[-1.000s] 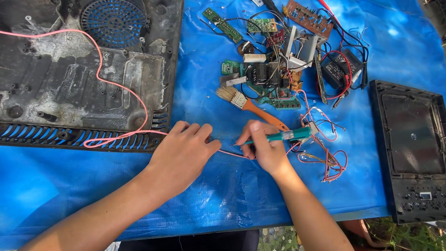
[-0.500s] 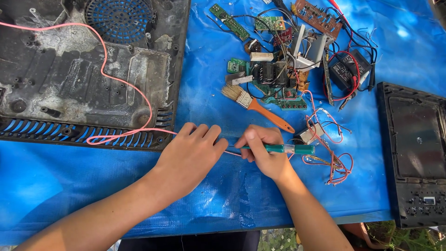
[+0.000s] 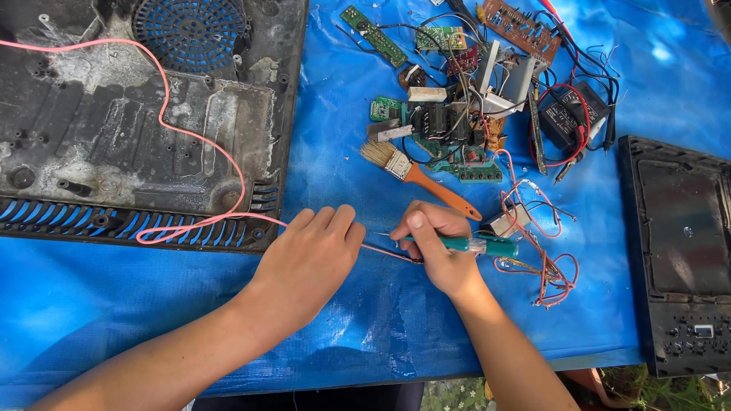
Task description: Inspecting and manipulating the internal wiring and circuit boards of a disassembled induction cooker using a screwdriver.
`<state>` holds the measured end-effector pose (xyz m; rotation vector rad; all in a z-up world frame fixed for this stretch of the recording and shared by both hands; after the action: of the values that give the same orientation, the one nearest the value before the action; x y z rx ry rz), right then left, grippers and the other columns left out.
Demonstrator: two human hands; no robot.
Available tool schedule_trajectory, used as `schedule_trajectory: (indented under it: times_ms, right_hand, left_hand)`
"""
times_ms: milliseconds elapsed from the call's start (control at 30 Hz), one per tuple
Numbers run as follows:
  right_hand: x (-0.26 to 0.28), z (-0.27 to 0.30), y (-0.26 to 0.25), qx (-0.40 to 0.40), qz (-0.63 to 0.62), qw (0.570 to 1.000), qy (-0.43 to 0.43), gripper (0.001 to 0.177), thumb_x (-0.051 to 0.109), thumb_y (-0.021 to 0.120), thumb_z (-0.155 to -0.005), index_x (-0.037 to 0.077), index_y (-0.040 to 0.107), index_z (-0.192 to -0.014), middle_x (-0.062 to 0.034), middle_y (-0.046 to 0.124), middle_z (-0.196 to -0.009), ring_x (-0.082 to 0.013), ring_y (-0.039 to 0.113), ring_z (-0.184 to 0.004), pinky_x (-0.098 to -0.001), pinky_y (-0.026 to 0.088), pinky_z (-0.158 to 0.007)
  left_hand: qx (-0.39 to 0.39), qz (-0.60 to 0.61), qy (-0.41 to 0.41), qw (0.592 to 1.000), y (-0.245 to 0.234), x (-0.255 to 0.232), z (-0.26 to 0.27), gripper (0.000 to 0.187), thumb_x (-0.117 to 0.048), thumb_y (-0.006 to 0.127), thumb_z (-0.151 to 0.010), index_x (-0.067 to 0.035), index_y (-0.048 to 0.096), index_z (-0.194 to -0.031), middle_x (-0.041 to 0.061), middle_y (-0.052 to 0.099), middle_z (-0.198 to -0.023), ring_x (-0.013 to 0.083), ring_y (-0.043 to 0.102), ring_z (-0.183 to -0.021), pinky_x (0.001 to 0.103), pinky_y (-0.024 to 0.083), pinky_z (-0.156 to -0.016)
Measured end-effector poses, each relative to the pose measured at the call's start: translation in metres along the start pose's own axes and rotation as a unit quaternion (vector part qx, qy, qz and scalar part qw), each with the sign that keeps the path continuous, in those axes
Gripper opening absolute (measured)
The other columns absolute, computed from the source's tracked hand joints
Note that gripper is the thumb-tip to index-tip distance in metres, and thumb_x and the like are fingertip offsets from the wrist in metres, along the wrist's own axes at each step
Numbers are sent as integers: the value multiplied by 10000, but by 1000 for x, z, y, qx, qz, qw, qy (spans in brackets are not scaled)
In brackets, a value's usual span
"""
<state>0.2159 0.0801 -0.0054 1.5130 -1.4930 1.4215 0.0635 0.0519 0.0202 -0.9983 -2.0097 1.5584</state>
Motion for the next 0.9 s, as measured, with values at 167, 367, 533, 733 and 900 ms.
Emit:
schedule_trajectory:
  times_ms: [167, 367, 533, 733, 900]
  right_hand:
    - [20, -6, 12, 36, -8, 999, 0, 340, 227, 518, -1048, -10, 693, -879, -130, 646, -586, -157, 610, -444, -244, 502, -410]
    - [10, -2, 7, 34, -7, 999, 8, 326, 203, 508, -1055, 0, 685, -871, -110, 618, -551, -134, 575, -418, -233, 470, -406]
    - [11, -4, 7, 26, 25, 999, 12, 320, 153, 571, -1023, 3, 685, -765, -98, 617, -479, -123, 539, -359, -204, 430, -359]
    - [-10, 6, -2, 4, -3, 999, 44, 444, 249, 515, -1061, 9, 710, -743, -99, 601, -473, -127, 539, -372, -233, 435, -356]
    - [-3, 6, -6, -62, 70, 994, 64, 551, 216, 494, -1084, 55, 663, -585, -65, 482, -360, -108, 377, -318, -216, 348, -351]
  left_hand:
    - [23, 16, -4, 1000, 4, 2, -2, 170, 66, 678, -884, -68, 733, -973, 98, 621, -832, 172, 587, -640, 296, 427, -584]
    - [48, 34, -8, 998, 6, 4, -2, 215, 90, 656, -885, -62, 725, -1022, 107, 640, -869, 177, 630, -651, 296, 460, -584]
    - [46, 45, -8, 998, 7, 7, -1, 194, 53, 660, -898, -63, 720, -1040, 96, 647, -886, 185, 653, -665, 295, 466, -579]
    - [48, 88, -11, 995, 3, 7, 0, 357, 96, 675, -872, -121, 757, -1144, 144, 693, -970, 211, 709, -707, 300, 517, -604]
    - [44, 102, -22, 994, 2, 9, 0, 372, 102, 693, -849, -138, 777, -1121, 168, 704, -987, 231, 720, -707, 304, 531, -600]
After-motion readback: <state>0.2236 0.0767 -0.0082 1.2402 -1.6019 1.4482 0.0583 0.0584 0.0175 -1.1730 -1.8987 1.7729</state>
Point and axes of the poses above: each hand's wrist, its own z-axis away from the middle knuckle, its own y-axis out of the palm, x = y × z, the point moved 8 cm from there along -z, towards the middle knuckle
